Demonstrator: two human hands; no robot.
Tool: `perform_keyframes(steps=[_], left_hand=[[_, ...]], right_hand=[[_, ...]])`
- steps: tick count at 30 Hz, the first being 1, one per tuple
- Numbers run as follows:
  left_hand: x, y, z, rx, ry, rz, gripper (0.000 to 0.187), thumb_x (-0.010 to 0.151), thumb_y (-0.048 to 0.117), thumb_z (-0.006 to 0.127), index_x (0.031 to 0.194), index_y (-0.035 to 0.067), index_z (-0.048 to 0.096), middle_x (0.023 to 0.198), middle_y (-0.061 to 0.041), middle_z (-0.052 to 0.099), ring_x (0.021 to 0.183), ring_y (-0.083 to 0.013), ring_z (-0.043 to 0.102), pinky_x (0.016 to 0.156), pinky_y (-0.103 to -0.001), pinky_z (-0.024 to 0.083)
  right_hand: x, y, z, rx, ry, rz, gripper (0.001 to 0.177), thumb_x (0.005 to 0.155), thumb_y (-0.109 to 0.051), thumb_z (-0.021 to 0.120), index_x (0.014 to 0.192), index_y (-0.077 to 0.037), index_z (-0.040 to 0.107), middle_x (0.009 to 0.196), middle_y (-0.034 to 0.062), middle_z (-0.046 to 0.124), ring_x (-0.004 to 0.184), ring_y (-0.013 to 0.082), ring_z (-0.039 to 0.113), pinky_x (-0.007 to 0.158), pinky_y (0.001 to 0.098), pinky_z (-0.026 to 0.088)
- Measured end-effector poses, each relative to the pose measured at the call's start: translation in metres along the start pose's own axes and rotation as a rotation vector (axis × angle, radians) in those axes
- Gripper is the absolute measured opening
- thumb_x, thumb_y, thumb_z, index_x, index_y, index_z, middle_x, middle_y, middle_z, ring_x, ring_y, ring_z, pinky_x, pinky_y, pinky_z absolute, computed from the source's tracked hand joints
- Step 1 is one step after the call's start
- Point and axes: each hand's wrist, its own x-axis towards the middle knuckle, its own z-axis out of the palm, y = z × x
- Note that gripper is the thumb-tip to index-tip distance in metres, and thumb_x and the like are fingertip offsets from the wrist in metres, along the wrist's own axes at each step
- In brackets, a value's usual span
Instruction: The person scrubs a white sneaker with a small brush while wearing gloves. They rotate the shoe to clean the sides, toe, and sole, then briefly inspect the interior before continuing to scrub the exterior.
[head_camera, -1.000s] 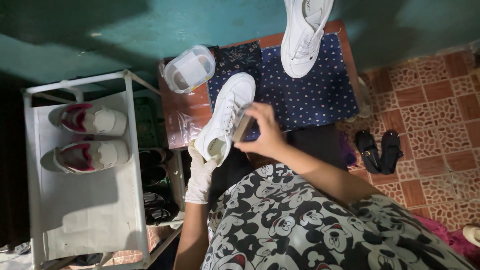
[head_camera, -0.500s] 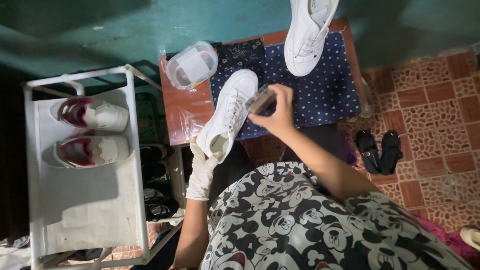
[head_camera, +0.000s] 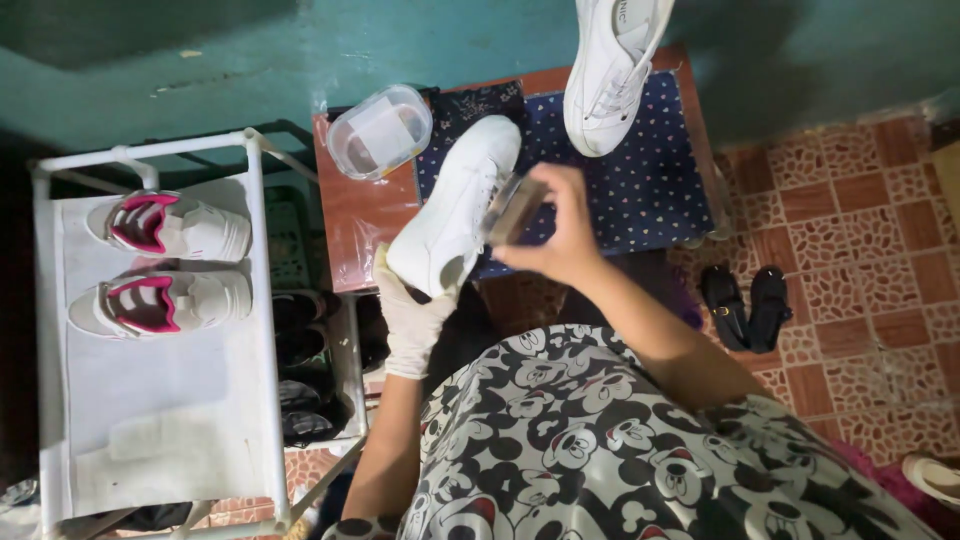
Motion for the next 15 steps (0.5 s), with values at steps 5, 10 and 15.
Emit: perform_keyframes(steps=[5, 10, 15], left_hand=[[-0.008, 0.005, 0.004, 0.010, -0.005, -0.014, 0.123, 0.055, 0.021, 0.099, 0.156, 0.011, 0.030, 0.141, -0.024, 0.052, 0.137, -0.0379, 0.049, 0.115, -0.048, 0.039], [-0.012, 0.010, 0.010, -0.002, 0.012, -0.020, 0.123, 0.054, 0.021, 0.099, 0.155, 0.011, 0.031, 0.141, -0.023, 0.051, 0.138, -0.0375, 0.048, 0.115, -0.048, 0.038], [-0.018, 0.012, 0.008, 0.000, 0.010, -0.039, 0.123, 0.053, 0.021, 0.099, 0.155, 0.012, 0.032, 0.143, -0.022, 0.051, 0.139, -0.0370, 0.047, 0.116, -0.048, 0.036]], right_hand=[[0.004, 0.020, -0.002, -0.079, -0.022, -0.055, 0.096, 0.056, -0.027, 0.101, 0.134, -0.006, 0.049, 0.135, 0.0185, 0.043, 0.127, 0.0383, 0.047, 0.102, 0.0470, 0.047], [-0.002, -0.017, 0.013, -0.186, -0.060, -0.068, 0.080, 0.060, -0.023, 0.097, 0.124, -0.007, 0.053, 0.129, 0.0182, 0.041, 0.126, 0.0420, 0.044, 0.105, 0.0510, 0.043], [0.000, -0.002, 0.005, -0.281, -0.149, -0.072, 0.077, 0.058, -0.025, 0.097, 0.122, -0.012, 0.056, 0.137, 0.0177, 0.040, 0.131, 0.0425, 0.045, 0.109, 0.0533, 0.043]])
